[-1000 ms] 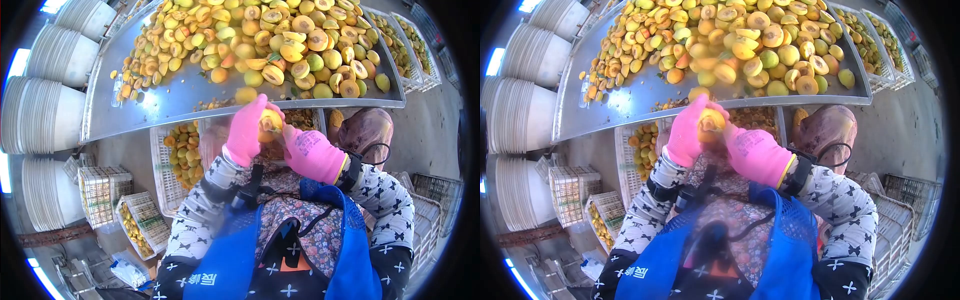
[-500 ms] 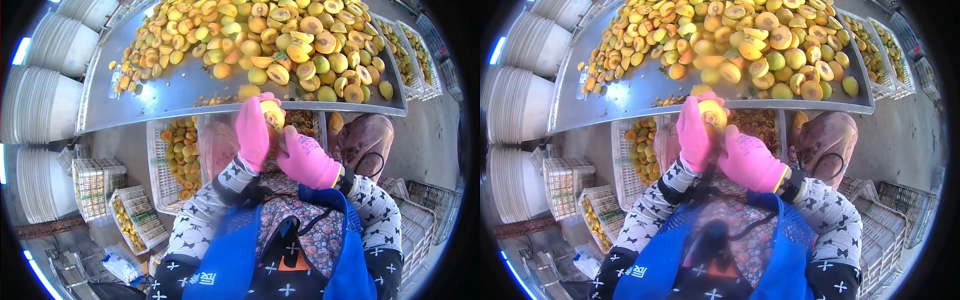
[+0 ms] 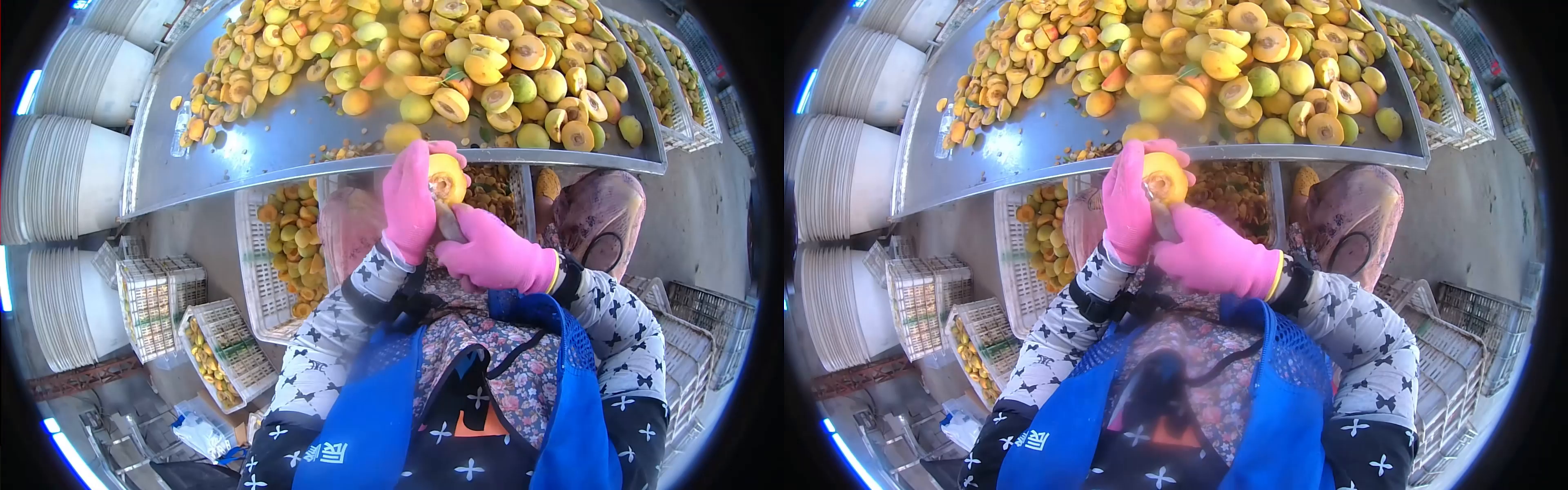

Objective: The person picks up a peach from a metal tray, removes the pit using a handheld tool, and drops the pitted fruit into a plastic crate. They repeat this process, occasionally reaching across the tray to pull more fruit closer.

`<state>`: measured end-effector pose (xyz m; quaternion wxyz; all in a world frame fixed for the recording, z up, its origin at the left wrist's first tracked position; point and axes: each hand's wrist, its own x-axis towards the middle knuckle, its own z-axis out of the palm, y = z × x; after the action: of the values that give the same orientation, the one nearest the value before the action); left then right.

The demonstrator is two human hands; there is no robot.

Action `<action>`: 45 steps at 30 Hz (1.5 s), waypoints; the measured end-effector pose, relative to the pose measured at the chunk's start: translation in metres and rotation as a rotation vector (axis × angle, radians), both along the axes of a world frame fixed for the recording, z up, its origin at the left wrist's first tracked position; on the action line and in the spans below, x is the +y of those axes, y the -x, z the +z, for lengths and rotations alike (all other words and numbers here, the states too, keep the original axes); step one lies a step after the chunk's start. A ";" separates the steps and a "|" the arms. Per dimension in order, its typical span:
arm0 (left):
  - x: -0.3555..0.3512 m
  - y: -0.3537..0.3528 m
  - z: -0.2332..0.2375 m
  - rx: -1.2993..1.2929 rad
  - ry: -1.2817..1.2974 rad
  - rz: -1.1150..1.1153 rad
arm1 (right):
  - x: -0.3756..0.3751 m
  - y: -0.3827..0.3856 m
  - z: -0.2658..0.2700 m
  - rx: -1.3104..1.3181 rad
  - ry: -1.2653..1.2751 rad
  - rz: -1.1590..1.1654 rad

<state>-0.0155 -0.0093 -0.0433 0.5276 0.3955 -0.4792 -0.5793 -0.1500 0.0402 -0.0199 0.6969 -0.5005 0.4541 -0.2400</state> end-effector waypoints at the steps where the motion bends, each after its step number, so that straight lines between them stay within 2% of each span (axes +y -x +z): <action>1: -0.002 -0.002 0.000 -0.104 0.144 -0.016 | 0.000 0.000 0.007 -0.100 -0.117 -0.020; 2: -0.005 -0.001 0.012 0.028 -0.009 -0.049 | 0.000 0.000 0.010 -0.198 -0.232 -0.039; 3: -0.007 -0.001 0.021 0.160 -0.159 -0.080 | 0.001 0.000 0.011 -0.190 -0.237 -0.064; 5: -0.007 0.003 0.027 0.167 -0.163 -0.018 | 0.003 -0.001 0.014 -0.179 -0.236 -0.115; 8: -0.005 0.009 0.022 0.107 -0.038 0.067 | 0.016 -0.012 -0.008 0.202 0.422 -0.259; 9: -0.005 0.011 0.017 0.080 0.025 0.093 | 0.017 -0.013 -0.014 0.234 0.510 -0.318; 11: -0.003 0.014 0.014 0.122 -0.022 0.129 | 0.017 -0.013 -0.020 0.303 0.687 -0.430; 14: -0.003 0.012 0.009 0.291 -0.111 0.109 | 0.008 0.001 -0.012 0.069 0.272 -0.219; 17: -0.005 0.002 0.013 0.043 -0.008 0.012 | 0.000 0.013 0.022 -0.237 -0.254 -0.141; 20: -0.006 -0.002 0.024 0.244 -0.229 -0.062 | 0.000 0.014 0.022 -0.184 -0.222 -0.112; 23: 0.001 0.004 0.017 0.166 -0.164 0.074 | 0.001 0.011 0.016 -0.058 -0.082 -0.085; 26: 0.005 0.005 0.015 0.123 -0.097 0.116 | 0.006 0.011 -0.003 0.016 0.072 -0.064; 29: 0.002 0.003 -0.001 -0.077 0.054 0.135 | 0.009 0.010 -0.005 0.088 0.233 -0.062; 31: 0.006 0.001 0.008 0.087 -0.090 0.007 | 0.010 0.013 0.004 -0.010 0.093 -0.043; 33: 0.003 -0.003 0.025 0.186 -0.204 -0.117 | 0.003 0.022 0.023 -0.265 -0.281 0.029; 36: -0.003 -0.007 0.031 0.223 -0.325 -0.287 | 0.006 0.029 0.027 -0.363 -0.425 0.046; 39: -0.009 -0.010 0.021 0.205 -0.284 -0.376 | 0.006 0.032 0.022 -0.354 -0.427 0.046; 42: -0.006 -0.023 0.022 0.176 -0.210 -0.258 | 0.004 0.044 0.019 -0.340 -0.378 0.145; 43: 0.001 -0.035 0.026 -0.059 -0.061 -0.153 | 0.004 0.043 0.020 -0.187 -0.305 0.144; 45: -0.001 -0.097 0.031 -0.306 -0.145 -0.043 | 0.004 0.046 0.023 0.116 -0.154 0.122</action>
<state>0.0811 -0.0107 -0.0119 0.4059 0.5058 -0.5193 -0.5566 -0.1956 0.0441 0.0034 0.7192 -0.4851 0.4796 -0.1322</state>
